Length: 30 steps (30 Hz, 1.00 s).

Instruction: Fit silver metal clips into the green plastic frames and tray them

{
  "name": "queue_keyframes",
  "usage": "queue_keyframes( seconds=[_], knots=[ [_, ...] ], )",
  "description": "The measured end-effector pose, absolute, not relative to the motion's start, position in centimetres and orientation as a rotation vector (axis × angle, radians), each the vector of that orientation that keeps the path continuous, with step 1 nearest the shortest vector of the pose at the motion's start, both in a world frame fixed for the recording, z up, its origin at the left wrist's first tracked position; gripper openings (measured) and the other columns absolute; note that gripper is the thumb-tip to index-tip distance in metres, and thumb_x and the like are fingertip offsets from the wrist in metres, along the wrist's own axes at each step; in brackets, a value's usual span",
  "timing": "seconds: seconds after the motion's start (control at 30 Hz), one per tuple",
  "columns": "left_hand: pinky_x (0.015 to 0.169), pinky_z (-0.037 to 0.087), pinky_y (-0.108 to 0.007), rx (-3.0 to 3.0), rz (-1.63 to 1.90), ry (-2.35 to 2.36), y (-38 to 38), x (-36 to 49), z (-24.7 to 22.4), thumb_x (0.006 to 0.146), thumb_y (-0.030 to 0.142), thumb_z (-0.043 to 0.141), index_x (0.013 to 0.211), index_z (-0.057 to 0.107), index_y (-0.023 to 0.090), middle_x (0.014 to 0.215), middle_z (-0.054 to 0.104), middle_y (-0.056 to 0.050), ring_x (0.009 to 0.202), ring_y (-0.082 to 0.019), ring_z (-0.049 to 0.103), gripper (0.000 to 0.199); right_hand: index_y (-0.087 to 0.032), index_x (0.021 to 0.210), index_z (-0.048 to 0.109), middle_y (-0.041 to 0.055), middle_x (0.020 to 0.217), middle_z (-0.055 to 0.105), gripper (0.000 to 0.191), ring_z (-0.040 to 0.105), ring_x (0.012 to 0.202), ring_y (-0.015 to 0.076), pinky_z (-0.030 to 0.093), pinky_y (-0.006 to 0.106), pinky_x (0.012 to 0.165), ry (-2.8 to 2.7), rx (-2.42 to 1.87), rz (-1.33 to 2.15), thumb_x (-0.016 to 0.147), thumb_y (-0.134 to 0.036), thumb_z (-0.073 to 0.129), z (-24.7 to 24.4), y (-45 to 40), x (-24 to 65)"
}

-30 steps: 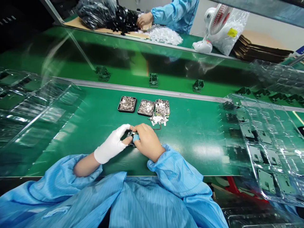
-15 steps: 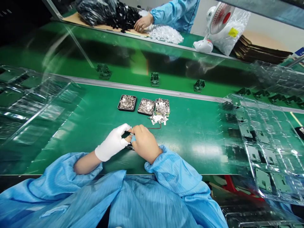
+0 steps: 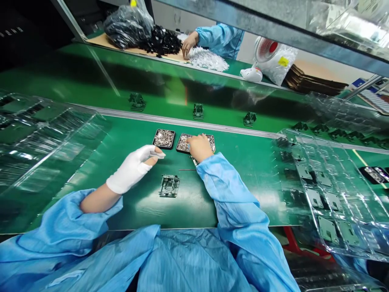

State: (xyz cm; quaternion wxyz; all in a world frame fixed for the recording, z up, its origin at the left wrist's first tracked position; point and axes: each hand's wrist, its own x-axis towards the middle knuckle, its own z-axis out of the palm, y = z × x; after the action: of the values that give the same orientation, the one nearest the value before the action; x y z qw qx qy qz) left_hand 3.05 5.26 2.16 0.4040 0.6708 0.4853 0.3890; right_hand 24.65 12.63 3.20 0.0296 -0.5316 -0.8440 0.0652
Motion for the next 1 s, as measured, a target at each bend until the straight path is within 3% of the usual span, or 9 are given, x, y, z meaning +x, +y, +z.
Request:
queue_keyframes(
  seconds=[0.1,0.23,0.47,0.67,0.9,1.0],
  knots=[
    [0.081,0.050,-0.036,1.649,0.958,1.279,6.1,2.7,1.3,0.081,0.043,0.051,0.088,0.055,0.018,0.087,0.067,-0.005,0.084,-0.021,0.064,0.026,-0.016,0.097,0.068,0.0131,0.104,0.067,0.028,0.059,0.101,0.0256,0.029,0.049,0.103,-2.738,-1.674,0.106,0.082,-0.003,0.048,2.4,14.4,23.8],
    [0.076,0.049,-0.033,1.669,0.895,1.308,5.7,2.7,0.5,0.080,0.043,0.049,0.085,0.057,0.018,0.083,0.068,-0.004,0.080,-0.020,0.064,0.027,-0.015,0.097,0.066,0.0129,0.100,0.066,0.028,0.059,0.097,0.0245,0.027,0.048,0.103,-2.739,-1.681,0.076,0.083,-0.003,0.045,2.1,14.3,23.4],
    [0.076,0.049,-0.028,1.735,0.879,1.373,5.2,3.1,1.6,0.081,0.036,0.050,0.083,0.059,0.019,0.081,0.067,0.000,0.077,-0.016,0.062,0.020,-0.013,0.106,0.062,0.0122,0.101,0.065,0.034,0.055,0.097,0.0251,0.036,0.036,0.091,-2.555,-1.749,0.086,0.082,-0.004,0.040,1.5,13.7,24.4],
    [0.076,0.049,-0.029,1.803,0.857,1.347,5.2,3.5,1.2,0.081,0.036,0.048,0.084,0.059,0.019,0.082,0.067,-0.001,0.077,-0.017,0.063,0.021,-0.016,0.094,0.067,0.0105,0.104,0.067,0.024,0.057,0.101,0.0263,0.027,0.043,0.102,-2.605,-1.704,0.179,0.082,-0.009,0.048,1.3,14.0,23.9],
    [0.073,0.049,-0.028,1.886,0.855,1.356,5.2,3.5,0.8,0.084,0.035,0.047,0.082,0.061,0.018,0.080,0.067,-0.001,0.076,-0.017,0.063,0.021,-0.015,0.091,0.064,0.0108,0.094,0.067,0.022,0.059,0.092,0.0237,0.034,0.041,0.095,-2.504,-1.689,0.188,0.083,-0.009,0.044,1.6,13.9,23.9],
    [0.074,0.050,-0.029,1.939,0.886,1.375,5.1,3.5,0.8,0.085,0.032,0.047,0.084,0.062,0.018,0.083,0.068,-0.002,0.078,-0.017,0.063,0.021,-0.016,0.090,0.061,0.0070,0.090,0.064,0.017,0.057,0.082,0.0190,0.042,0.032,0.081,-2.260,-1.577,0.465,0.084,-0.016,0.045,1.8,13.0,24.4]
  ],
)
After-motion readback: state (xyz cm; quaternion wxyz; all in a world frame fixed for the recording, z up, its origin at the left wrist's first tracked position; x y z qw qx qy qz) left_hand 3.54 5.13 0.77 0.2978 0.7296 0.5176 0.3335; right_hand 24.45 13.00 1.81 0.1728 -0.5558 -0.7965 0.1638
